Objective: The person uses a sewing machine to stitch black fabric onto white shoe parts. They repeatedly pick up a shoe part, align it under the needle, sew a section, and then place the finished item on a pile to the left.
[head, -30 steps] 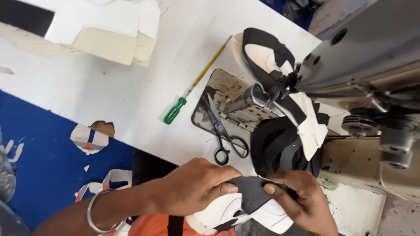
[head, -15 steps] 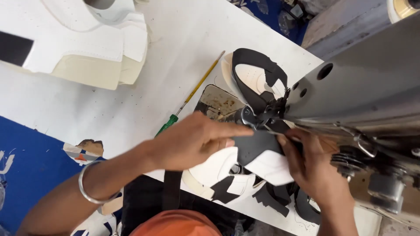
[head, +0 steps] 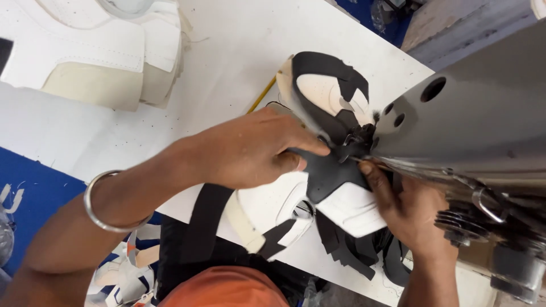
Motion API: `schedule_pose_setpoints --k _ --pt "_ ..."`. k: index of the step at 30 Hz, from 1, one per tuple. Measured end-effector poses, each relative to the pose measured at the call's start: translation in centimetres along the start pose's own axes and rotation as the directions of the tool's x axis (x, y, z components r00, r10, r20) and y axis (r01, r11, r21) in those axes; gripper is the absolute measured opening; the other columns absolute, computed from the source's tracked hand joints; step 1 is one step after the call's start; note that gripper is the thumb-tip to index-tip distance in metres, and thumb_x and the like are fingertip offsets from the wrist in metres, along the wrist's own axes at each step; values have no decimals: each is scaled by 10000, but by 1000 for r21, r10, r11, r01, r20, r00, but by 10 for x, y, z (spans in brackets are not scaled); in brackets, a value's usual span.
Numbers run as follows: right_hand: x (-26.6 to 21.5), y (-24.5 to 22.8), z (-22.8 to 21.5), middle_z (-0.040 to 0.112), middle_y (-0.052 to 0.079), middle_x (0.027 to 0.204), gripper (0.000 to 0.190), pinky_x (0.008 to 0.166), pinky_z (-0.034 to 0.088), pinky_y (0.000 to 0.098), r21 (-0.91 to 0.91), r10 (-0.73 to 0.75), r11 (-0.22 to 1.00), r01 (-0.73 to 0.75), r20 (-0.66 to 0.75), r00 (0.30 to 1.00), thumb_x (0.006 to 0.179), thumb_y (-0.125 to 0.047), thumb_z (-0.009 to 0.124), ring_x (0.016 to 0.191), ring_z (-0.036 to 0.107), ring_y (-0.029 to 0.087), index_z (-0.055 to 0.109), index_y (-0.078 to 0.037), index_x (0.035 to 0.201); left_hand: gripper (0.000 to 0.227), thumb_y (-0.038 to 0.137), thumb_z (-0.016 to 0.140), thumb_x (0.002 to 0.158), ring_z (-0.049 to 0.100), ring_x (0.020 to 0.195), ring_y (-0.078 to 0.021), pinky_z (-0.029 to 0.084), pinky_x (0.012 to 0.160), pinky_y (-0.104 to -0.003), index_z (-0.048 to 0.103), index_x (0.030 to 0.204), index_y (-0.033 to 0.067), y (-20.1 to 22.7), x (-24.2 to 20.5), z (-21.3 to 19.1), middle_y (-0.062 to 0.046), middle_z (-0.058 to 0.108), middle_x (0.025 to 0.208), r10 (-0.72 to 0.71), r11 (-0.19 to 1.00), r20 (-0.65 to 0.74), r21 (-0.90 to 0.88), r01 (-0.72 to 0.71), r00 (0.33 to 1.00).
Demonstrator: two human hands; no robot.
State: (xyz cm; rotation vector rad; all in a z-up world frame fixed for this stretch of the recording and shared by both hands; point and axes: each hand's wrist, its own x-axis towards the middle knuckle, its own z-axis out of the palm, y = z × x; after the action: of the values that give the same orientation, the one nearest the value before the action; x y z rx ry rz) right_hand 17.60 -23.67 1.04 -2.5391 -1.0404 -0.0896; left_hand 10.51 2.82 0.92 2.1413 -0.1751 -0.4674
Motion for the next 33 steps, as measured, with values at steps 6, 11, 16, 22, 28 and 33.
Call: schedule_pose_setpoints --k 6,11,16,22,28,33 --pt "-3 24 8 726 110 934 220 699 518 361 104 4 995 -6 14 1000 966 -194 761 771 664 211 712 -18 1090 357 189 632 972 617 1107 -219 486 918 -416 681 1325 163 -1 -3 13 -51 722 1193 165 985 -137 -32 -171 977" --pt "-66 3 45 634 92 1101 361 789 515 317 455 356 880 -137 -439 825 1051 -351 696 977 651 183 561 -39 1172 387 151 615 965 676 743 -207 532 755 -375 670 1348 158 9 -6 17 -64 768 1128 44 977 -214 -193 -87 976" --pt "-90 -81 54 583 171 1185 870 801 454 390 155 120 983 -98 -139 983 685 -468 821 1022 559 274 542 -36 1386 377 137 616 970 707 660 -158 556 705 -334 664 1343 139 -5 -5 33 -81 749 1219 34 956 -269 -271 -110 963" --pt "-68 -65 -2 620 90 1170 1072 865 399 457 -240 -50 965 105 222 974 468 -282 818 1036 571 275 536 -180 1498 389 111 642 980 662 669 -123 542 677 -300 661 1368 86 0 -11 45 -133 753 1138 91 935 -405 -280 -218 910" --pt "-57 -21 -30 624 25 1258 1038 1010 417 510 -385 -227 845 371 370 901 550 -178 767 1252 568 251 521 -351 1543 423 131 634 989 477 450 -81 422 455 -274 625 1409 84 4 -12 80 -84 723 865 -7 900 -487 -383 -207 873" --pt "-58 37 -14 596 42 1348 1101 1059 439 431 -281 -277 855 437 464 841 620 105 726 1359 522 280 493 -393 1573 394 142 605 1015 454 420 -36 325 394 -268 600 1403 78 3 0 128 -41 665 618 -88 851 -599 -461 -253 796"
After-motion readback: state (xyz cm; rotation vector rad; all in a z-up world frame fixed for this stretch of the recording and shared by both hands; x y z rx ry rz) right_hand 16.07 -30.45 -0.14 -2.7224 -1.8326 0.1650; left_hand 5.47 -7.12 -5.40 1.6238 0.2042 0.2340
